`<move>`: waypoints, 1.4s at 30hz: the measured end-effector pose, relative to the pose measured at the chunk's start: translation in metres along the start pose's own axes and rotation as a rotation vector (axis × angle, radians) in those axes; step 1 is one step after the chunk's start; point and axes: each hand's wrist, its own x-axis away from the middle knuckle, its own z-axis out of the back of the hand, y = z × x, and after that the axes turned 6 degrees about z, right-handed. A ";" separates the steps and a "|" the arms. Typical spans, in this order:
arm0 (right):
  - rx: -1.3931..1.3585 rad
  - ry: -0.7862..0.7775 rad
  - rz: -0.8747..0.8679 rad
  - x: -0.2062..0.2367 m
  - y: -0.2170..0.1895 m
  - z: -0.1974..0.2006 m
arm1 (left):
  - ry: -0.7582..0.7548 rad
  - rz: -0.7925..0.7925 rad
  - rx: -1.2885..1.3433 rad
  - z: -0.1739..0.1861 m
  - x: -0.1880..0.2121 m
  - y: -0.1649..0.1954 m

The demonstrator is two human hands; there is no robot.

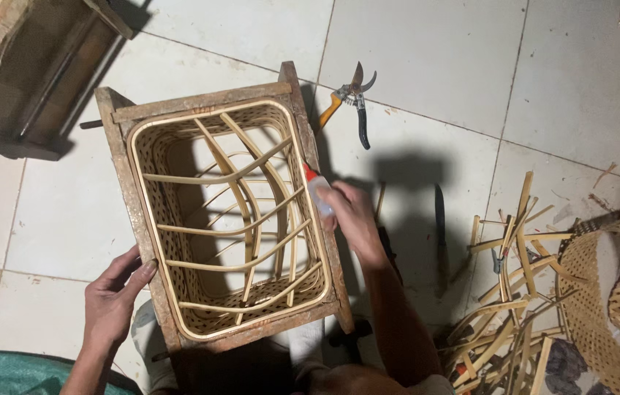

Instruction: The person sits on the floor weaving thin bamboo strips across a rectangular woven basket frame, pressing strips into place and trimming excess with pliers. They tap the frame with a hammer, apply glue from a squeeze bottle along the rim, and set the finished basket aside.

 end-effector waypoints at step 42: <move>-0.105 0.029 0.055 0.117 0.064 0.008 | -0.024 -0.196 0.128 -0.004 0.005 -0.022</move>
